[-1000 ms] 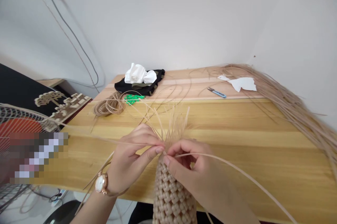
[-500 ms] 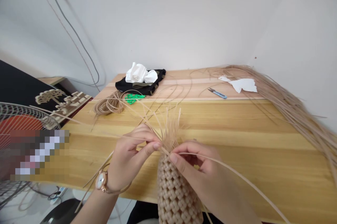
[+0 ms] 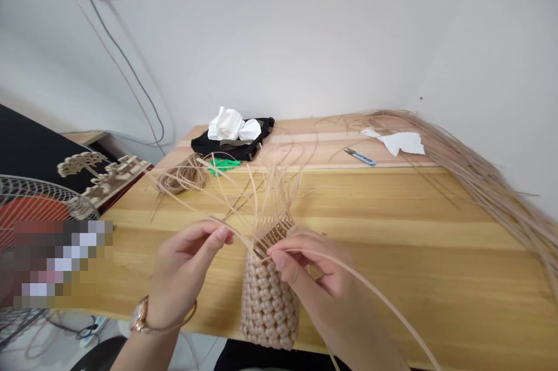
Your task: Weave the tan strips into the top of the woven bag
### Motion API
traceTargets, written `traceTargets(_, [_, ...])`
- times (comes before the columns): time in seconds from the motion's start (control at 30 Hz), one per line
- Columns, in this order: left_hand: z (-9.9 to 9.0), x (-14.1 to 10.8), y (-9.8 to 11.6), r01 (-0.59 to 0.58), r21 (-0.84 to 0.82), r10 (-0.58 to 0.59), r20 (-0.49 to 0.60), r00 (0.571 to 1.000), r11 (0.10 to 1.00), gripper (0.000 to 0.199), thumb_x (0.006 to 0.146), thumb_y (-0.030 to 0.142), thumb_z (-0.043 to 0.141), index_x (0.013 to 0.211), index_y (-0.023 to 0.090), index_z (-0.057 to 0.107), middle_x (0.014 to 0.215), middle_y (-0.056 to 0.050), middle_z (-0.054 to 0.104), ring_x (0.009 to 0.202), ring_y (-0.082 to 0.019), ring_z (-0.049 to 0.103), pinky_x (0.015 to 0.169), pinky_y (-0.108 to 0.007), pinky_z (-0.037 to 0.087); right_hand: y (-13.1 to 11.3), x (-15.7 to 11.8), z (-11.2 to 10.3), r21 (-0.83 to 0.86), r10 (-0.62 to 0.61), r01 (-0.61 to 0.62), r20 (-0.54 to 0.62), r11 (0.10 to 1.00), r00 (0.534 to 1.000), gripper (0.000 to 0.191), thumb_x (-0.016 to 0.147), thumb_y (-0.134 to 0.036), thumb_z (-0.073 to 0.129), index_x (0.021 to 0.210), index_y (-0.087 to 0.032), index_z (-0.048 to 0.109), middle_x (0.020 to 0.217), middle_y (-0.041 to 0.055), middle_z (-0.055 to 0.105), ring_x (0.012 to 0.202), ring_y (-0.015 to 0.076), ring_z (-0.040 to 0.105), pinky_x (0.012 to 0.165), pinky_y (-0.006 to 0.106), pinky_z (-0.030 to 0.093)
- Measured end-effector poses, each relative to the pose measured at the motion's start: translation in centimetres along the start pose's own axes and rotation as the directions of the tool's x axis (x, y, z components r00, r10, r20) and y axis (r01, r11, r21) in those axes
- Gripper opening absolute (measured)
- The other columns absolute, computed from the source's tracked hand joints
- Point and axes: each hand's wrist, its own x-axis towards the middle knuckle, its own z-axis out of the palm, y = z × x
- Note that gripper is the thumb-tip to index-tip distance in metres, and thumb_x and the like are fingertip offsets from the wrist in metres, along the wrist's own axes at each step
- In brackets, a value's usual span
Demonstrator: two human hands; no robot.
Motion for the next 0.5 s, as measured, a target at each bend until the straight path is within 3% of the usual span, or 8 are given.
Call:
traceTargets(0.1, [-0.7, -1.7, 0.8, -0.146, 0.0, 0.146, -0.025, 0.989, 0.989, 0.009, 0.076, 0.01, 0.055, 0.072, 0.018, 0.058, 0.067, 0.0, 0.058, 0.064, -0.012, 0.054, 0.059, -0.024, 0.044, -0.3, -0.3, 0.5, 0.04, 0.018, -0.021, 0.069, 0.999, 0.997, 0.019, 0.083, -0.029, 0.049, 0.079, -0.019, 0.064, 0.072, 0.0029, 0.061, 0.067, 0.0133, 0.059, 0.06, 0.022, 0.049])
traceTargets(0.27, [-1.4, -3.2, 2.5, -0.458, 0.171, 0.425, 0.196, 0.884, 0.872, 0.028, 0.069, -0.001, 0.054, 0.091, 0.017, 0.059, 0.08, -0.004, 0.059, 0.071, -0.014, 0.052, 0.062, -0.027, 0.045, -1.2, -0.6, 1.1, 0.101, 0.089, -0.107, 0.167, 0.989, 0.982, 0.022, 0.087, -0.03, 0.043, 0.08, -0.019, 0.061, 0.076, 0.0022, 0.058, 0.071, 0.0123, 0.057, 0.066, 0.023, 0.047])
traceTargets(0.37, [-1.6, -2.6, 2.6, -0.555, 0.331, 0.452, 0.341, 0.825, 0.763, 0.029, 0.072, 0.002, 0.052, 0.098, 0.014, 0.057, 0.097, -0.009, 0.059, 0.08, -0.018, 0.052, 0.069, -0.032, 0.045, -0.9, -0.9, 1.3, 0.129, 0.09, -0.117, 0.199, 0.985, 0.976, 0.025, 0.089, -0.031, 0.039, 0.081, -0.019, 0.059, 0.075, 0.0011, 0.057, 0.072, 0.0116, 0.055, 0.067, 0.022, 0.045])
traceTargets(0.5, [-1.9, -1.4, 2.7, -0.617, 0.38, 0.414, 0.492, 0.766, 0.689, 0.021, 0.077, 0.009, 0.047, 0.097, 0.012, 0.056, 0.101, -0.011, 0.056, 0.084, -0.02, 0.05, 0.072, -0.034, 0.045, -0.2, -1.4, 1.3, 0.196, 0.155, -0.183, 0.152, 0.963, 0.976, 0.028, 0.089, -0.035, 0.039, 0.081, -0.019, 0.061, 0.071, 0.0001, 0.056, 0.064, 0.0096, 0.053, 0.059, 0.02, 0.044])
